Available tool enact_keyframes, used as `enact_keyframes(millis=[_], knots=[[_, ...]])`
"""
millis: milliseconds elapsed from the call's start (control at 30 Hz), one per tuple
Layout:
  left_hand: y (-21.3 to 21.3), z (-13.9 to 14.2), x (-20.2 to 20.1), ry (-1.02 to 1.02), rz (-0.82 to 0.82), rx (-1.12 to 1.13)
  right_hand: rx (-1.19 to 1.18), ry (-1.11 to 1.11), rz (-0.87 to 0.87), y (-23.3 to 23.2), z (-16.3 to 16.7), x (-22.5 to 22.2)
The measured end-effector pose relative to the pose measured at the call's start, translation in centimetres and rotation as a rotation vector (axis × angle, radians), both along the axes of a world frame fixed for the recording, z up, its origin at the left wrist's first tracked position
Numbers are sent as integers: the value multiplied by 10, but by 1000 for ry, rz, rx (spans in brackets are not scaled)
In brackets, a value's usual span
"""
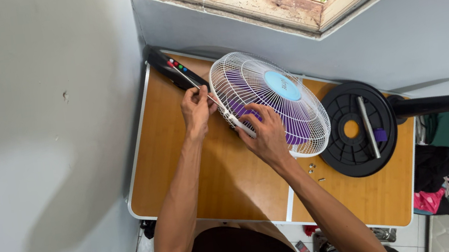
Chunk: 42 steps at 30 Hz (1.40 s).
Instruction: The person services a standing fan on a table. They remove the purple fan blades from the motor hub, detach the front grille, unscrew fasteners with a screwdriver, and work on the fan's pole and base components.
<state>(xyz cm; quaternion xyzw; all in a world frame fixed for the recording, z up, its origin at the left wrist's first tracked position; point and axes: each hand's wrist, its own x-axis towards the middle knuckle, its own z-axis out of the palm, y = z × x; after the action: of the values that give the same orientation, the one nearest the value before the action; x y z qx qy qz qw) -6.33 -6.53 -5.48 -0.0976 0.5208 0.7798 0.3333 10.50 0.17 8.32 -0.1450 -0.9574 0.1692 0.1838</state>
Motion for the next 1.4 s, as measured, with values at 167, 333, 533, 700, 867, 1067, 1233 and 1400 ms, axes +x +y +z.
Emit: enact_keyframes(millis=[167,333,533,700,867,1067,1233,1400], knots=[[0,-4,0,19,-4,-40,5,3,5,0,0,1],[-3,-5,1,16,-27,-41,1,-2,-1,0,-2,2],[-3,-4,-2,35,-60,-93,14,-3,-1,0,-4,3],[-3,-3,-3,47,-93,-106,29,5,-3,1,-5,4],[-6,-4,-7,-30,-117,-100,15,-13,-10,2,-7,4],[-10,-6,-20,-52,-217,-97,20,-7,-2,3,-9,5],[-6,-4,-27,-81,-309,-71,20,-2,2,4,-10,5],[0,-3,-24,-84,-254,-129,10,-6,-5,5,-10,4]])
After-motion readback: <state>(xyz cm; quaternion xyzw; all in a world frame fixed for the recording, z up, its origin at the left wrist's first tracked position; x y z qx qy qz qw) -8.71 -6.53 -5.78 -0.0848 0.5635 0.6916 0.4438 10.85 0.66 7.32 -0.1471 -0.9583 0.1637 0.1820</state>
